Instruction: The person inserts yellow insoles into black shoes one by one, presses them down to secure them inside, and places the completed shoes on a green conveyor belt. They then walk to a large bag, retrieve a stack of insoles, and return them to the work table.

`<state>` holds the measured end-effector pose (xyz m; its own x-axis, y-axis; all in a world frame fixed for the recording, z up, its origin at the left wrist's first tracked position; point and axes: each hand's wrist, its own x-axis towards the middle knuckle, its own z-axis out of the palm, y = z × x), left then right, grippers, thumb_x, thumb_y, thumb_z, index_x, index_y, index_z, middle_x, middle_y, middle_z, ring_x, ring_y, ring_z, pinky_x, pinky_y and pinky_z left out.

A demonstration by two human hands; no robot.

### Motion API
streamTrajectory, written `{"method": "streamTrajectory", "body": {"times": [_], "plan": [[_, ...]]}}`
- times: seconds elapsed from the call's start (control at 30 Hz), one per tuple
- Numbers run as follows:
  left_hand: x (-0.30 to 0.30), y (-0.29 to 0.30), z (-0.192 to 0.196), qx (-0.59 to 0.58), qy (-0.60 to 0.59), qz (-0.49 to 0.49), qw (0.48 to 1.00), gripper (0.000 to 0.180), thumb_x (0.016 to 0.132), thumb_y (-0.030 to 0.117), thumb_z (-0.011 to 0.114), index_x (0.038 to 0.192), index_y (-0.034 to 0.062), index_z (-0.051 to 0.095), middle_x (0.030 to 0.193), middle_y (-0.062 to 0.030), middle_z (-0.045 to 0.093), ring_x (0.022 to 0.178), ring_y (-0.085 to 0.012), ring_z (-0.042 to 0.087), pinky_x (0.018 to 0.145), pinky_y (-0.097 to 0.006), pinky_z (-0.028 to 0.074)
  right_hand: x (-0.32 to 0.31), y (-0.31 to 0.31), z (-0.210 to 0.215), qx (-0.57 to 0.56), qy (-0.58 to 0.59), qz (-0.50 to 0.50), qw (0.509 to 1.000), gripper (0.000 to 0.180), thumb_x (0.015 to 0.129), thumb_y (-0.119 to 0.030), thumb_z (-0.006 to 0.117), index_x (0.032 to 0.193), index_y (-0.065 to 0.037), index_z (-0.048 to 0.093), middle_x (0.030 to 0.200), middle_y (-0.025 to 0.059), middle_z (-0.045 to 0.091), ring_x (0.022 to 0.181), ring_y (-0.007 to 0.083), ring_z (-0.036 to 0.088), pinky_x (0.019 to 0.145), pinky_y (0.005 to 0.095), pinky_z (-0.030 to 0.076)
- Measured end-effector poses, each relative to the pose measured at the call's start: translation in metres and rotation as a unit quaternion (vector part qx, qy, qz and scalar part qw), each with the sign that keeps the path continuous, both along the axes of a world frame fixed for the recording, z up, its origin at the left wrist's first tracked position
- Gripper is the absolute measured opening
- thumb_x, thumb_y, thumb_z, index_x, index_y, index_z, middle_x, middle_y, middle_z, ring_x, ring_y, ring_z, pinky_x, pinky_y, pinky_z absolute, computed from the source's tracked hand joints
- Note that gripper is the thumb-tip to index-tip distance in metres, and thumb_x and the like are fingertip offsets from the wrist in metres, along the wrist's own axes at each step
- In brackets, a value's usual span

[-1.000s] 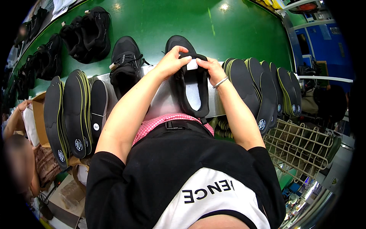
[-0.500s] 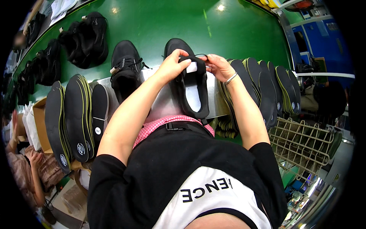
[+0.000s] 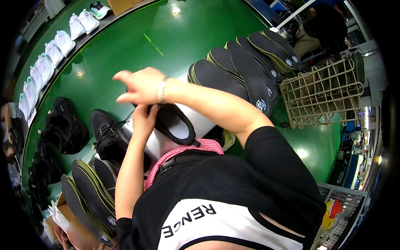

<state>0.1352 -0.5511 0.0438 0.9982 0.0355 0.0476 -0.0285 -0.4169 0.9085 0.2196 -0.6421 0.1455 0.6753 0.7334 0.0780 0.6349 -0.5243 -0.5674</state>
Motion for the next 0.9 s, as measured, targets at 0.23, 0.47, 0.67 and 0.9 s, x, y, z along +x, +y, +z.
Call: {"method": "streamTrajectory", "body": {"times": [0.23,0.47,0.67,0.9], "plan": [[0.008,0.000,-0.001,-0.078,0.040,0.043,0.995,0.022,0.080,0.013,0.053,0.100,0.0041,0.056,0.081,-0.0067,0.061,0.076,-0.0139,0.056,0.072,-0.026,0.044,0.008,-0.209,-0.022,-0.284,-0.037,-0.432,0.855,0.047,0.068,-0.044,0.059,0.095,-0.006,0.054,0.099,0.0156,0.057,0.093,0.0320,0.055,0.075,0.0440,0.045],[0.005,-0.004,0.017,0.099,-0.012,0.014,0.995,0.027,0.074,0.018,0.057,0.096,0.0033,0.056,0.088,-0.0125,0.059,0.084,-0.0259,0.056,0.076,-0.033,0.042,-0.017,-0.264,-0.035,-0.415,0.082,-0.532,0.733,0.076,0.059,-0.060,0.060,0.112,-0.007,0.045,0.114,0.0176,0.048,0.106,0.0310,0.047,0.086,0.0472,0.036],[-0.013,-0.011,0.066,0.226,-0.213,0.056,0.949,0.030,0.070,0.020,0.062,0.096,0.0053,0.056,0.092,-0.0103,0.055,0.086,-0.0285,0.051,0.078,-0.035,0.039,-0.027,-0.248,0.002,-0.130,-0.082,-0.490,0.858,0.042,0.069,-0.040,0.062,0.087,-0.003,0.056,0.089,0.0126,0.057,0.080,0.0255,0.055,0.069,0.0340,0.044],[-0.021,-0.018,0.075,-0.479,0.191,-0.105,0.851,0.054,0.079,0.028,0.060,0.119,0.0028,0.035,0.111,-0.0098,0.047,0.100,-0.0164,0.047,0.085,-0.030,0.038,-0.101,-0.123,0.011,0.142,0.173,-0.113,0.968,0.017,0.077,-0.017,0.055,0.075,-0.002,0.062,0.094,0.0161,0.057,0.087,0.0281,0.056,0.075,0.0341,0.044]]}}
